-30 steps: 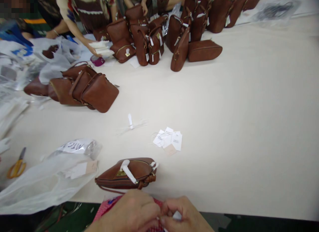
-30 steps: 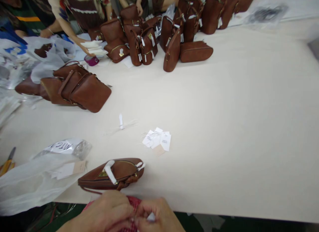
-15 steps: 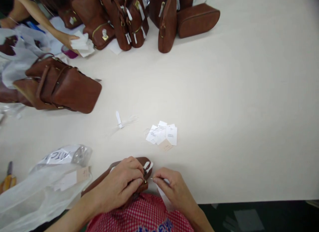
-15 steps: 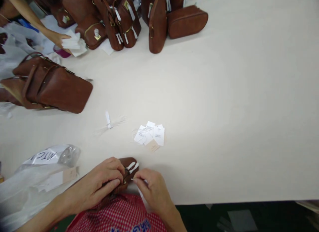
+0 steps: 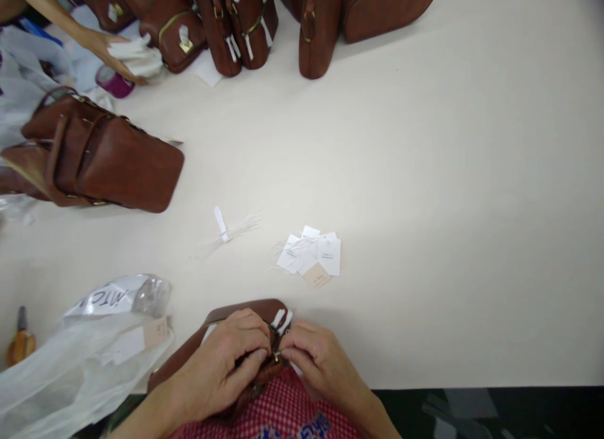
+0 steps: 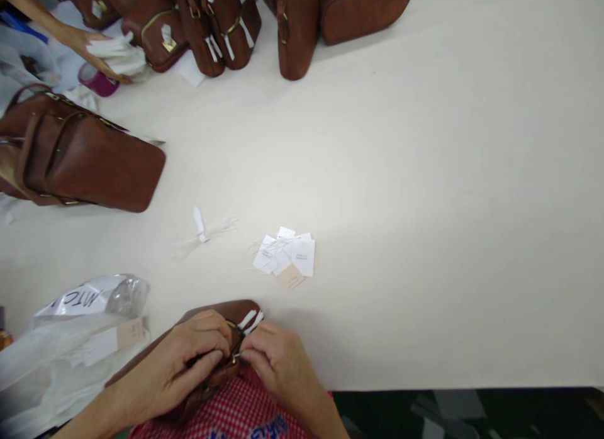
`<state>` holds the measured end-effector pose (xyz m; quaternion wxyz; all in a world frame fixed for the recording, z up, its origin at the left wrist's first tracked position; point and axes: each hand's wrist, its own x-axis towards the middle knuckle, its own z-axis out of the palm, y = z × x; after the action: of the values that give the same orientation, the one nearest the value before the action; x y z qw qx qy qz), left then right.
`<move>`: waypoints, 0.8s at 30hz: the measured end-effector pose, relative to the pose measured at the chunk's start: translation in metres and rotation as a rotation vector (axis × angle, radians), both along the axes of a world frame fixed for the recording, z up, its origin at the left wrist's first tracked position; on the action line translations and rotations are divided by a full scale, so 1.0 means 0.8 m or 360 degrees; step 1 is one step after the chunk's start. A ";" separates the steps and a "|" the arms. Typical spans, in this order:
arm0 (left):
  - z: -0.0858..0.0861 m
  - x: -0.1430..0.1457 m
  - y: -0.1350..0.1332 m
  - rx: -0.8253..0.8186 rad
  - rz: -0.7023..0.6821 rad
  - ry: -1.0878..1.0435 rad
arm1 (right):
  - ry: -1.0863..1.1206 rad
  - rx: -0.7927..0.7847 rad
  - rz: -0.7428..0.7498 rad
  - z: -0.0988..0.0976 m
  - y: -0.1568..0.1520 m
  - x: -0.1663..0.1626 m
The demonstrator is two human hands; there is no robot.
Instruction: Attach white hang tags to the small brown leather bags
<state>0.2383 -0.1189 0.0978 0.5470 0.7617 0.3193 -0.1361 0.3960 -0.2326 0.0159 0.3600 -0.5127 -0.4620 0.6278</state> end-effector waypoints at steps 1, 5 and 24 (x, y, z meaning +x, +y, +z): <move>-0.001 -0.001 -0.001 -0.0003 0.0007 -0.0004 | 0.0018 -0.0005 -0.0003 0.000 0.001 0.000; -0.005 -0.004 -0.002 0.0005 0.0033 -0.0014 | 0.0070 -0.0027 -0.0008 0.001 0.002 -0.003; -0.003 -0.002 0.003 -0.0019 0.0011 0.0120 | 0.0298 -0.0237 0.0068 -0.003 0.005 0.000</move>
<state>0.2371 -0.1167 0.0950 0.5397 0.7516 0.3416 -0.1648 0.3963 -0.2287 0.0139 0.3489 -0.4673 -0.3894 0.7130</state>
